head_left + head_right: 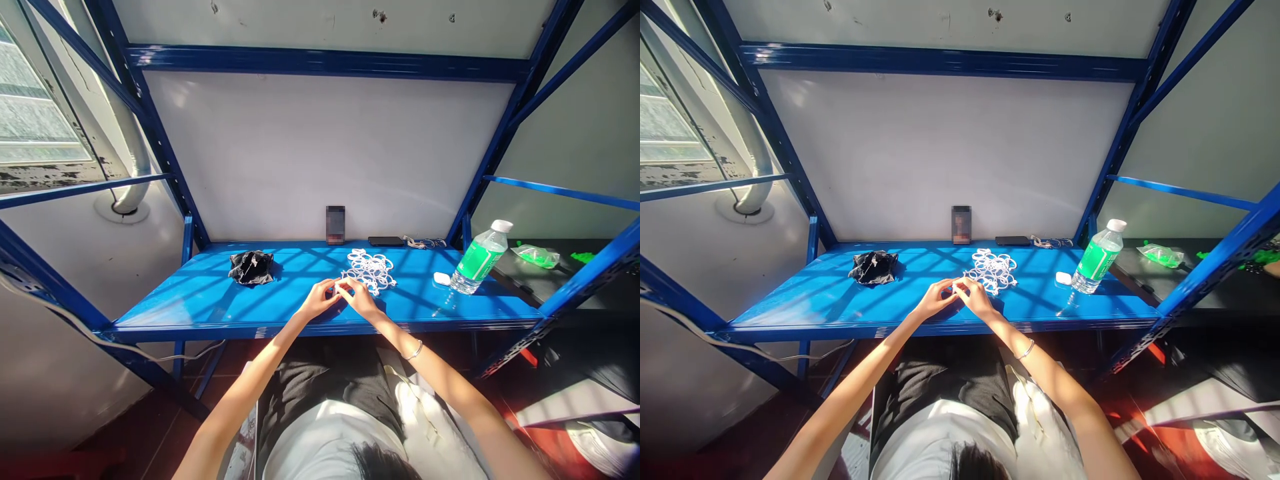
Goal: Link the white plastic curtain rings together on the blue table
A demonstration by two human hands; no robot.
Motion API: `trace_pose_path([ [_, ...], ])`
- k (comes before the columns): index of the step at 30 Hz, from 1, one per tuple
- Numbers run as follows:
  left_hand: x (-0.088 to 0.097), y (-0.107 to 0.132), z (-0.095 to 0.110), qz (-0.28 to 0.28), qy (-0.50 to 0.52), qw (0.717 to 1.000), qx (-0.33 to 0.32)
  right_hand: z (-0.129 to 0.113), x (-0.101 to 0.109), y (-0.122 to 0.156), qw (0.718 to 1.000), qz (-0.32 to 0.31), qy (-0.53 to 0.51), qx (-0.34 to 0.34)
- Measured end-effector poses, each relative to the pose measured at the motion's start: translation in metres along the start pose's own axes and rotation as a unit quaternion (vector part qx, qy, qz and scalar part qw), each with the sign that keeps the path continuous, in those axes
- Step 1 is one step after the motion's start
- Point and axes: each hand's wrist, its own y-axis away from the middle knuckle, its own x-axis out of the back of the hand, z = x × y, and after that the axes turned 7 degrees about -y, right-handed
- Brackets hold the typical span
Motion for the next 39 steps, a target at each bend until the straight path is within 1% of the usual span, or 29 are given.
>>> trace_pose_path([
  [4, -0.001, 0.000, -0.001, 0.022, 0.045, 0.999, -0.004, -0.002, 0.001, 0.001, 0.999, 0.032, 0.004, 0.006],
  [6, -0.002, 0.001, -0.002, 0.038, 0.046, 0.998, -0.003, -0.002, 0.002, 0.001, 0.999, 0.038, 0.004, 0.003],
  [9, -0.003, 0.001, -0.003, 0.042, 0.026, 0.999, -0.001, -0.002, 0.004, 0.002, 0.999, 0.033, 0.004, 0.001],
  [15, -0.007, 0.003, -0.009, 0.056, -0.038, 0.996, -0.055, -0.001, 0.005, 0.005, 0.999, 0.032, 0.017, 0.016],
  [22, -0.011, 0.002, -0.015, 0.072, -0.070, 0.992, -0.075, -0.002, 0.003, 0.005, 0.998, 0.050, 0.014, 0.044],
  [26, -0.010, 0.002, -0.013, 0.087, -0.062, 0.991, -0.083, -0.003, 0.002, 0.005, 0.996, 0.070, 0.006, 0.058],
  [32, -0.008, 0.002, -0.006, 0.110, -0.062, 0.988, -0.087, -0.008, 0.004, 0.004, 0.994, 0.082, -0.001, 0.071],
  [39, -0.005, 0.002, -0.002, 0.111, -0.075, 0.987, -0.092, -0.011, 0.004, 0.004, 0.993, 0.088, -0.005, 0.078],
])
